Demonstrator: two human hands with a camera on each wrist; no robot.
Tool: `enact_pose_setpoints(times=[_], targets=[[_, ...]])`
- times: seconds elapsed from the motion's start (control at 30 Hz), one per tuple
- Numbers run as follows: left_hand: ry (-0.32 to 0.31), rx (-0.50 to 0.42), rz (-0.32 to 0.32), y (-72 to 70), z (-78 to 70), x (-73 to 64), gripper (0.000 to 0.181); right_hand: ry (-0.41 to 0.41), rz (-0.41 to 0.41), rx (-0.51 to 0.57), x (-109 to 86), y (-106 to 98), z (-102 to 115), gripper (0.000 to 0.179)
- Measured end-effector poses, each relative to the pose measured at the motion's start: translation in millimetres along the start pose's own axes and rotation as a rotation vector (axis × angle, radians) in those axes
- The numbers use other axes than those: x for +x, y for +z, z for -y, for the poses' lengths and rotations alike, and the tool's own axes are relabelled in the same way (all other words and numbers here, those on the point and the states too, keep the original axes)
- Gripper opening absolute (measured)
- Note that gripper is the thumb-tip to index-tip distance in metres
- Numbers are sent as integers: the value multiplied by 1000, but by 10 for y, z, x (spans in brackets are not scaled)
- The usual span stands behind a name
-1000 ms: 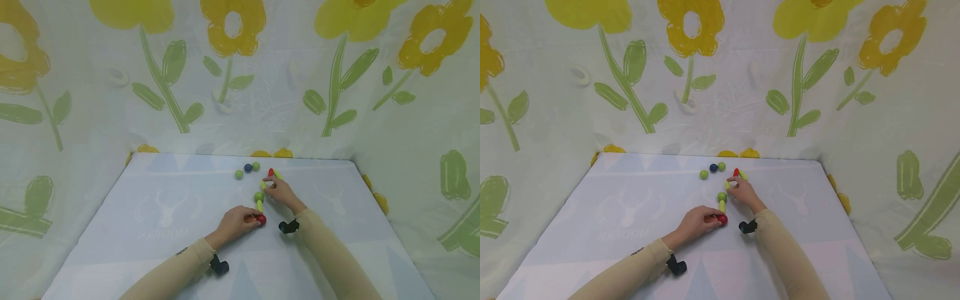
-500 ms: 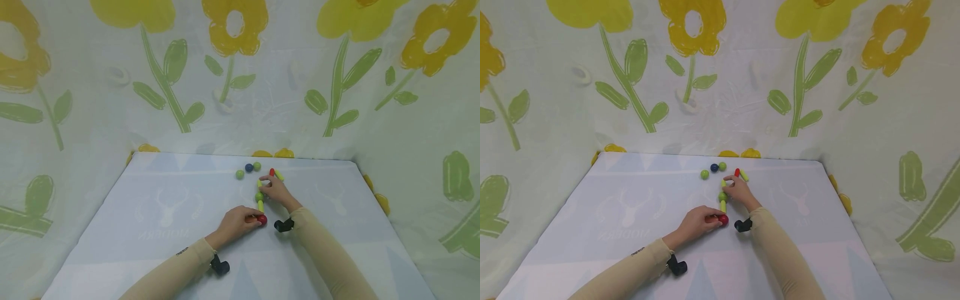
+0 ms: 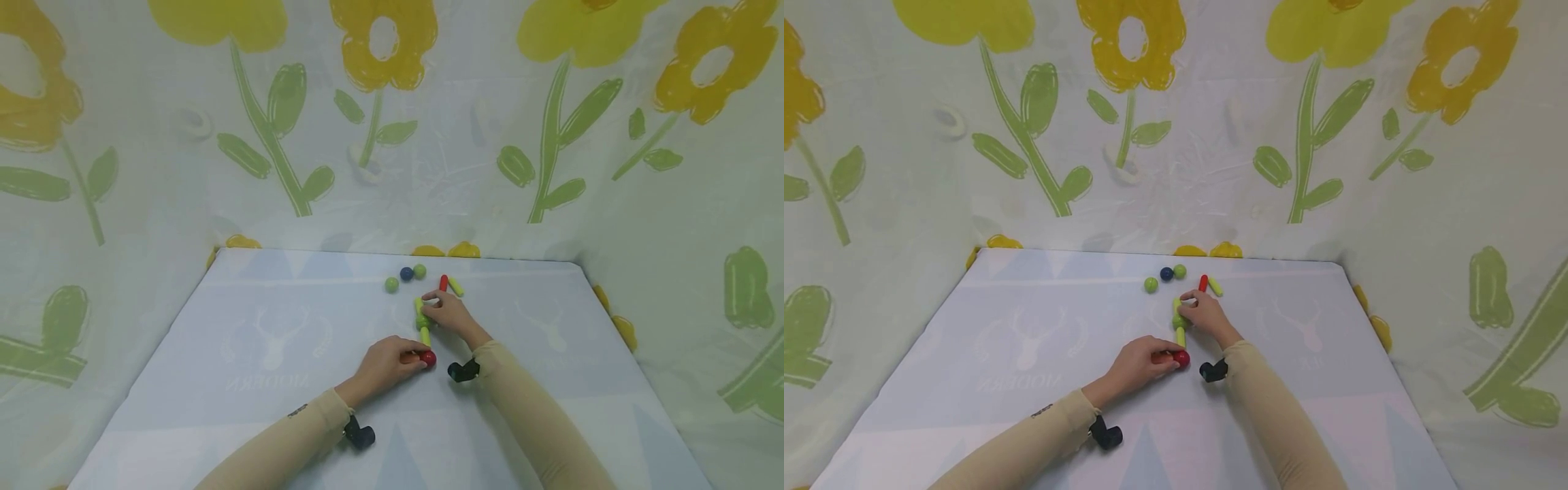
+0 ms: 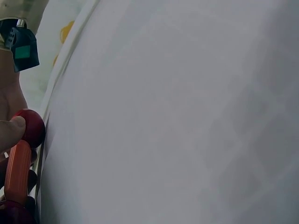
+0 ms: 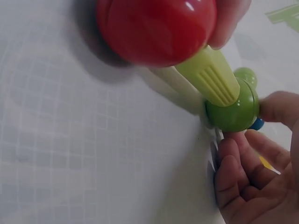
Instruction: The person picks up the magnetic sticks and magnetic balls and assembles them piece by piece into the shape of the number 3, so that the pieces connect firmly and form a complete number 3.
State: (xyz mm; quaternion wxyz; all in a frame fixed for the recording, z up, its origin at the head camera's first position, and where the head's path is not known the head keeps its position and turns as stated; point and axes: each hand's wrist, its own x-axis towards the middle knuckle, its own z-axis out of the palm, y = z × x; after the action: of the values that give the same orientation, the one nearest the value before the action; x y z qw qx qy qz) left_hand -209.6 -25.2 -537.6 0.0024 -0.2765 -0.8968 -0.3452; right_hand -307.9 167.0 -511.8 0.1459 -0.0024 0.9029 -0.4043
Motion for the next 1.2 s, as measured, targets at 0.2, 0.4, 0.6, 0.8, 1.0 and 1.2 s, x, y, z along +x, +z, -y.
enact_pose_setpoints(times=[0.2, 0.4, 0.6, 0.8, 1.0, 1.2], targets=[[2, 0, 0, 5, 6, 5, 28, 29, 47, -11, -50, -35, 2, 52], [-1, 1, -1, -2, 6, 4, 27, 24, 66, 24, -88, -67, -23, 50], [4, 4, -2, -11, -3, 8, 28, -6, 65, 72, -113, -86, -68, 42], [-4, 6, 2, -15, -4, 12, 27, -13, 55, 58, -140, -82, -77, 32], [0, 4, 2, -18, -3, 12, 28, -13, 36, 24, -169, -72, -75, 27], [10, 1, -1, -15, 4, 15, 28, -10, 43, 18, -180, -80, -72, 25]])
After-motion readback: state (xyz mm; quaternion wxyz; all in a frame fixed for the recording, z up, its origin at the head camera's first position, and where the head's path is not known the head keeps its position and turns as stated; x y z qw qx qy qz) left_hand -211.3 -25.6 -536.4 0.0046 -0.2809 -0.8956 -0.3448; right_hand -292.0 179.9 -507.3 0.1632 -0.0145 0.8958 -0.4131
